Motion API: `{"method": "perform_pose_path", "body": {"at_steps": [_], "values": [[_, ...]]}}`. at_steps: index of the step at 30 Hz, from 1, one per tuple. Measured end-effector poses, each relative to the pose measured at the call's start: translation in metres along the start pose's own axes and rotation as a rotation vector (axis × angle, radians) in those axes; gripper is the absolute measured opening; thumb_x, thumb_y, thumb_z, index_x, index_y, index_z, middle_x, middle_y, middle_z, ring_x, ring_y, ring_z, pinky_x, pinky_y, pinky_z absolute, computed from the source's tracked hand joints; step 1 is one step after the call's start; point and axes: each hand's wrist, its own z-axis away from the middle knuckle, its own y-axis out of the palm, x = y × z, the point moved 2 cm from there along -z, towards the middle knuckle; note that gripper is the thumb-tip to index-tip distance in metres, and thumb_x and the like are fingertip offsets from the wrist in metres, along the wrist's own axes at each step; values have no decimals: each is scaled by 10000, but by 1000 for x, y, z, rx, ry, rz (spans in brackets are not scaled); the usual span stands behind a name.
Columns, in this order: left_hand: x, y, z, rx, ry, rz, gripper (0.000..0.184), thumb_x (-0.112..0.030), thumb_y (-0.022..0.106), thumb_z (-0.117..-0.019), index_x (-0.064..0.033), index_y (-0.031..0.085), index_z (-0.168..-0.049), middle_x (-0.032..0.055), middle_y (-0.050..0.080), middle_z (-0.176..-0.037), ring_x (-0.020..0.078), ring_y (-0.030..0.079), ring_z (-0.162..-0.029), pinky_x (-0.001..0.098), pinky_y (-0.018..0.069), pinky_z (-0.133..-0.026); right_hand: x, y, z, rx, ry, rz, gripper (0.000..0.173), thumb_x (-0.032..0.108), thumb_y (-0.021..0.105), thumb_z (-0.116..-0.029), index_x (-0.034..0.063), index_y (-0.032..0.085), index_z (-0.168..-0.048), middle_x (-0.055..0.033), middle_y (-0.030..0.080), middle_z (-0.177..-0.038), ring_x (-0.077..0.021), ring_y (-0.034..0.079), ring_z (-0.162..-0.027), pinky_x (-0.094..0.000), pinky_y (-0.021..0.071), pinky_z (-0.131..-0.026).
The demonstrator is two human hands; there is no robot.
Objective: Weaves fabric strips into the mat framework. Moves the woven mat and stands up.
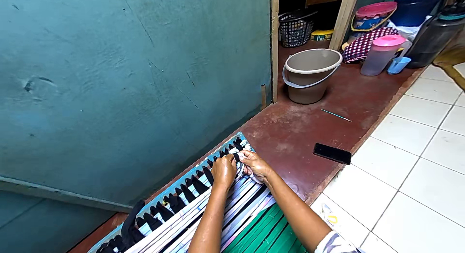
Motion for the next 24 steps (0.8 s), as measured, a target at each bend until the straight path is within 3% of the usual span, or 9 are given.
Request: {"method": "perform_pose_path", "body": {"at_steps": [2, 5, 8, 10, 13, 16, 20, 22, 24], "values": [[-3, 5, 5, -74, -2, -45, 282, -163, 498, -1038, -23, 712, -1157, 228, 725, -1071, 419, 684, -1072, 595, 505, -900, 2, 0, 2, -4, 5, 5, 167, 26, 447, -1062, 0, 568, -1174, -2, 596, -777, -29, 493, -490, -179, 447, -473], [12, 19, 5, -291, 122, 155, 246, -111, 551, -971, 24, 743, -1046, 220, 730, -891, 404, 711, -877, 593, 520, -791, 7, 3, 3, -20, -2, 123, 167, 14, 464, -1056, -23, 570, -1180, -22, 609, -785, -39, 521, -499, -185, 461, -479], [24, 28, 1, -400, 158, 451, 166, -73, 603, -921, 10, 742, -957, 99, 675, -754, 180, 610, -672, 395, 500, -684, 8, 6, 3, -10, -22, 261, 229, -5, 478, -1036, -43, 560, -1246, -51, 621, -837, -50, 525, -524, -209, 468, -505], [27, 27, 2, -420, 129, 682, 128, -38, 613, -921, 25, 722, -943, 41, 651, -725, 68, 569, -617, 272, 495, -637, 7, 6, 4, -26, -48, 362, 283, -23, 517, -1008, -44, 564, -1287, -83, 665, -942, -61, 558, -556, -230, 501, -531], [40, 24, 12, -459, 88, 984, 123, 9, 568, -930, 17, 690, -922, -16, 615, -683, 18, 522, -554, 195, 446, -541, 8, 4, 13, -105, -145, 511, 362, -46, 569, -946, -31, 602, -1306, -140, 690, -1170, -111, 667, -761, -279, 566, -661], [56, 12, 35, -505, 67, 1215, 187, 10, 451, -964, -31, 630, -928, -58, 555, -626, 2, 452, -463, 157, 392, -437, 9, -5, 23, -218, -373, 626, 411, -109, 562, -845, -72, 656, -1243, -191, 706, -1207, -215, 692, -1088, -347, 555, -944], [78, -4, 73, -581, 100, 1509, 286, -26, 316, -992, -111, 587, -954, -39, 693, -766, 13, 574, -510, 161, 493, -473, 14, -11, 33, -329, -611, 886, 362, -86, 585, -835, -49, 718, -1171, -196, 735, -1120, -313, 712, -1048, -479, 548, -951], [93, -11, 90, -617, 197, 1569, 321, -57, 266, -993, -136, 577, -989, 6, 766, -1006, 38, 666, -625, 172, 533, -532, 13, -8, 31, -370, -785, 1014, 340, -88, 589, -807, -19, 749, -1099, -170, 759, -1040, -324, 730, -955, -535, 522, -882], [108, -19, 108, -656, 265, 1619, 335, -100, 272, -1028, -176, 596, -992, 30, 773, -1069, 77, 725, -738, 194, 575, -598, 13, -4, 27, -383, -880, 1079, 328, -89, 587, -812, 6, 763, -1072, -146, 766, -1002, -316, 736, -924, -551, 517, -875]]}}
